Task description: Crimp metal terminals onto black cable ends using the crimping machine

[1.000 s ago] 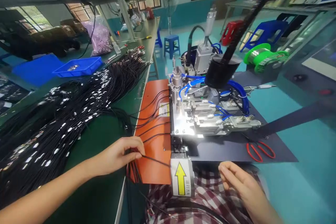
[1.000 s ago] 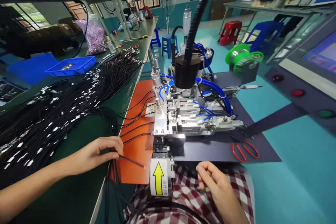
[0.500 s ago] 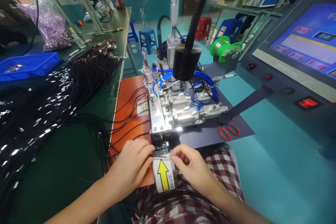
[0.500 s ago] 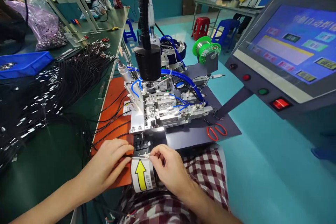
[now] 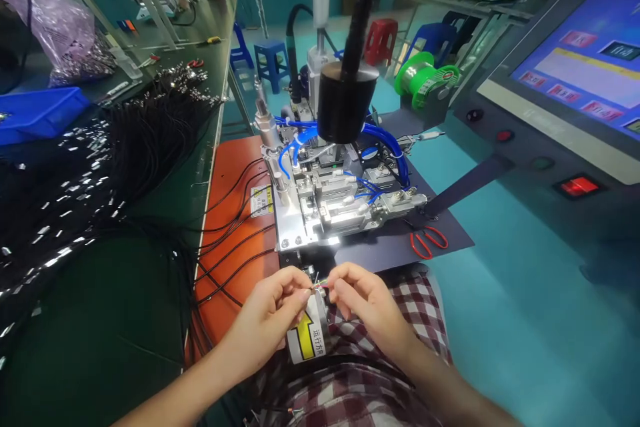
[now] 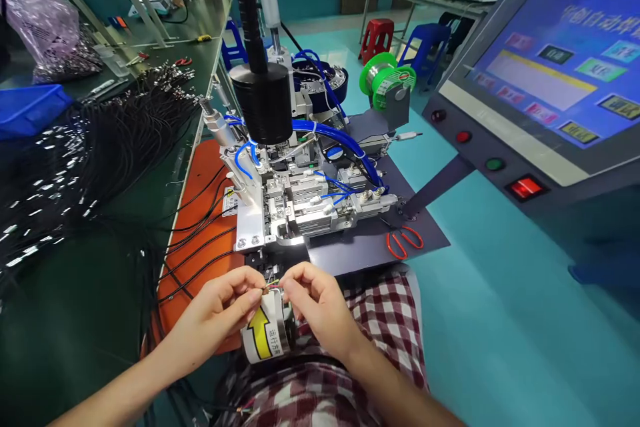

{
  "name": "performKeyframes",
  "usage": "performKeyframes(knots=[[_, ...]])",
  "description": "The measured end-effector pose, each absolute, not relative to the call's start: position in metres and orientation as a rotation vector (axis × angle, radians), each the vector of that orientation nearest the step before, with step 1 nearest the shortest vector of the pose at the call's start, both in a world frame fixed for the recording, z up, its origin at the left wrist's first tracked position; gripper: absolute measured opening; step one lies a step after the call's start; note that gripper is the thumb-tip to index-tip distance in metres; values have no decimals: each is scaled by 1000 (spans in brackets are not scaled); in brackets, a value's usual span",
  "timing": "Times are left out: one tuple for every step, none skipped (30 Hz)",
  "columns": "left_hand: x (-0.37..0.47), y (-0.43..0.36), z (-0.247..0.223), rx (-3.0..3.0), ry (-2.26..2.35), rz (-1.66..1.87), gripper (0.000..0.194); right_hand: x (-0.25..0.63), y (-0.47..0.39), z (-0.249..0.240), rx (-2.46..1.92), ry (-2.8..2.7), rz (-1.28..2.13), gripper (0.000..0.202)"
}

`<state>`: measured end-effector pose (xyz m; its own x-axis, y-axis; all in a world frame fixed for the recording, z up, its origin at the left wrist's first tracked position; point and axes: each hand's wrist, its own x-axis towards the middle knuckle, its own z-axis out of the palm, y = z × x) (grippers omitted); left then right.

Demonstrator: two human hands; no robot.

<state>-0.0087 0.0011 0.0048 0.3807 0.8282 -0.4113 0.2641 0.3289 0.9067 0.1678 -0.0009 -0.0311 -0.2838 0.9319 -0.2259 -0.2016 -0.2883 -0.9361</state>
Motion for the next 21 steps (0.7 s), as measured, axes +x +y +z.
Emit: performKeyframes(knots=[[-8, 2, 2, 1198, 1161, 520, 18, 166, 0, -32, -1058, -1056, 1727, 22], [-8, 3, 1, 1184, 1154, 533, 17, 164, 1, -34, -1047, -1046, 1746, 22], [-9, 3, -1, 1177, 1143, 546, 17, 163, 2, -36, -1039, -1036, 1758, 22], [-9, 4, -2, 1172, 1132, 558, 17, 161, 3, -37, -1033, -1026, 1768, 22], [-10, 5, -2, 1166, 1121, 568, 16, 160, 3, -38, -1027, -1013, 1777, 22], [-10, 5, -2, 1160, 1114, 576, 16, 159, 4, -39, -1020, -997, 1788, 22], [-11, 5, -2, 1155, 1113, 584, 16, 159, 4, -39, -1009, -981, 1803, 22], [-11, 5, -2, 1155, 1115, 595, 16, 158, 4, -39, -999, -963, 1819, 23], [-11, 4, -2, 1157, 1119, 606, 15, 158, 4, -38, -991, -945, 1835, 23], [-11, 4, -2, 1160, 1125, 620, 15, 157, 4, -38, -989, -932, 1846, 24], [-10, 3, -2, 1161, 1133, 634, 15, 156, 3, -37, -997, -923, 1846, 24], [-10, 2, -3, 1160, 1142, 644, 15, 155, 2, -37, -1011, -918, 1831, 24], [-9, 1, -3, 1158, 1151, 652, 15, 153, 0, -37, -1031, -915, 1803, 24], [-9, 1, -4, 1156, 1159, 660, 15, 151, -2, -37, -1051, -914, 1766, 24], [-8, 0, -4, 1152, 1167, 669, 15, 149, -3, -37, -1067, -914, 1728, 23], [-8, 0, -4, 1148, 1173, 679, 15, 146, -5, -38, -1077, -913, 1696, 22], [-8, 0, -4, 1143, 1175, 688, 14, 144, -6, -38, -1084, -913, 1675, 21], [-7, 0, -3, 1141, 1176, 697, 14, 142, -7, -39, -1088, -918, 1662, 21], [-7, 0, -2, 1142, 1175, 701, 14, 141, -8, -39, -1093, -926, 1654, 21], [-7, 1, -1, 1145, 1171, 702, 14, 140, -9, -39, -1101, -939, 1646, 21], [-7, 2, 1, 1150, 1162, 697, 13, 139, -9, -39, -1109, -956, 1638, 21]])
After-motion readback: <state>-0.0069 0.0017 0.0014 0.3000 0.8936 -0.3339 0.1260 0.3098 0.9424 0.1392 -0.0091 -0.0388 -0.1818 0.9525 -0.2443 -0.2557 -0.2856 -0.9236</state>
